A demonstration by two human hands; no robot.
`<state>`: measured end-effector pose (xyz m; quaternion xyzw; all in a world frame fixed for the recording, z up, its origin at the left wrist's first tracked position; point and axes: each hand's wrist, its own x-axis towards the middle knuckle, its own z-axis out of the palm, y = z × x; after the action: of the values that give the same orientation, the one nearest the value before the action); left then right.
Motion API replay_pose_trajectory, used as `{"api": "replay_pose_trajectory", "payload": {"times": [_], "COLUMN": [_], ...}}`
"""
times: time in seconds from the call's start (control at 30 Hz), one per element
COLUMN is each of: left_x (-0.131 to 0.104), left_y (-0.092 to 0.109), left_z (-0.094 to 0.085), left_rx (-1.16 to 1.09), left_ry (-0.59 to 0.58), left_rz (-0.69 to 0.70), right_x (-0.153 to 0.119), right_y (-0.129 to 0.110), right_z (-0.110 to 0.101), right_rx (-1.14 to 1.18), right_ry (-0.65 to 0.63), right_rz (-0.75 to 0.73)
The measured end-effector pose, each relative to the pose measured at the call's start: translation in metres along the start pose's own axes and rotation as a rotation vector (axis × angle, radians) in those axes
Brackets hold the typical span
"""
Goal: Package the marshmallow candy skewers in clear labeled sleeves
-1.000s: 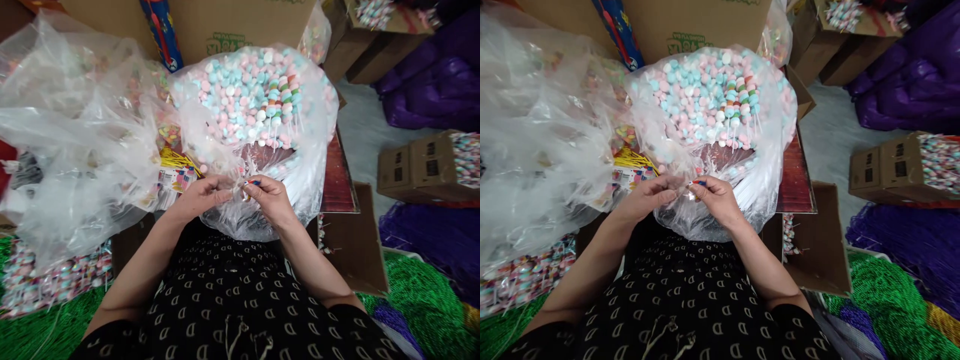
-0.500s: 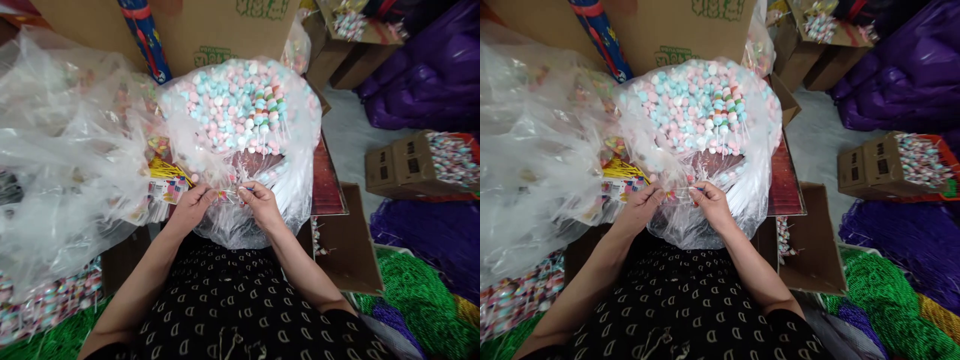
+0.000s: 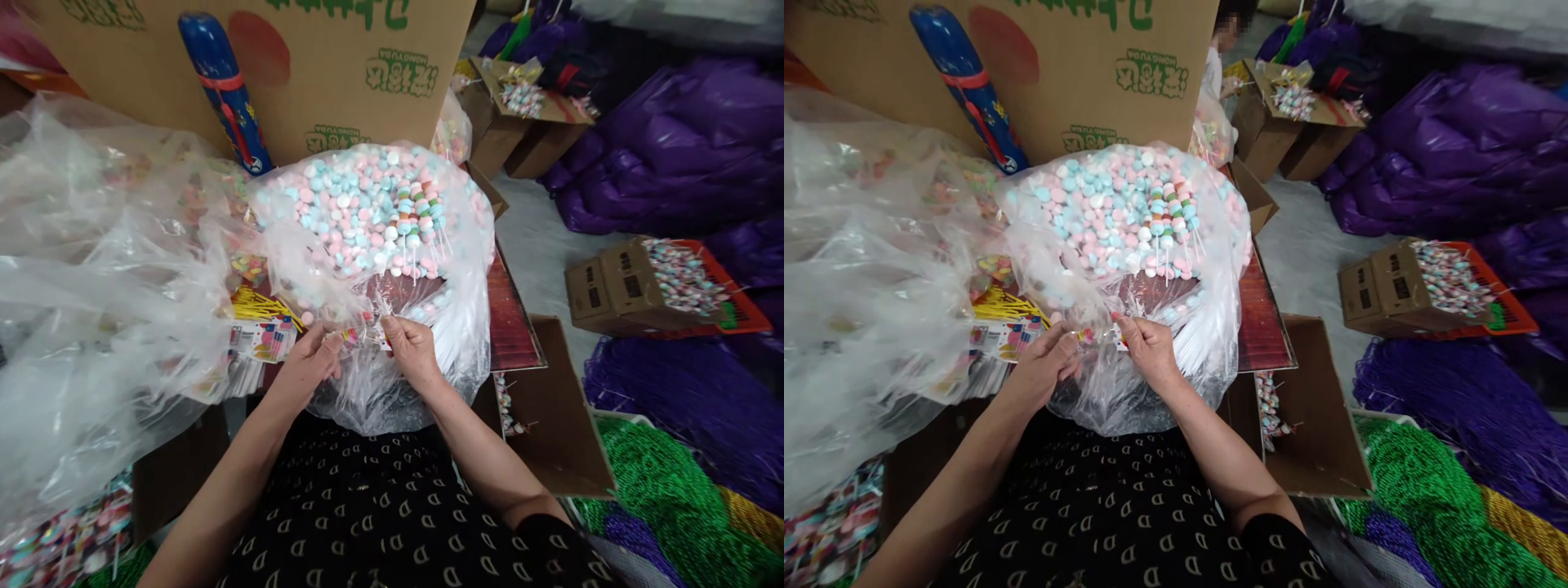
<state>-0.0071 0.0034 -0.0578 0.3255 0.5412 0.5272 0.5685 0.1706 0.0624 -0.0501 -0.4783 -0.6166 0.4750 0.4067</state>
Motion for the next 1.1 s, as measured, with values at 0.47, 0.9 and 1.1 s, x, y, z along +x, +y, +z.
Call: {"api": "replay_pose_trajectory", "payload": {"times": [0.47,0.9,1.1], "left_x": [0.006,0.008,0.010], "left_y": [0.009,0.018,0.023], "left_z": [-0.002,-0.012,-0.012], "left_rx": [-0.317,-0.655,-0.782], "left_ry": [0.335,0.087,0.113], "left_rz": [0.008,-0.016,-0.039], "right_x": [0.134,0.151,0.097], "right_y": [0.000,0.007,0.011], "right_z": [-0.034,-0.041,-0.047], "right_rx": [-0.830,-0.777,-0.038], "right_ry": [0.184,0.287,0.322], "right_rz": [0.039,0.059,-0.062]}}
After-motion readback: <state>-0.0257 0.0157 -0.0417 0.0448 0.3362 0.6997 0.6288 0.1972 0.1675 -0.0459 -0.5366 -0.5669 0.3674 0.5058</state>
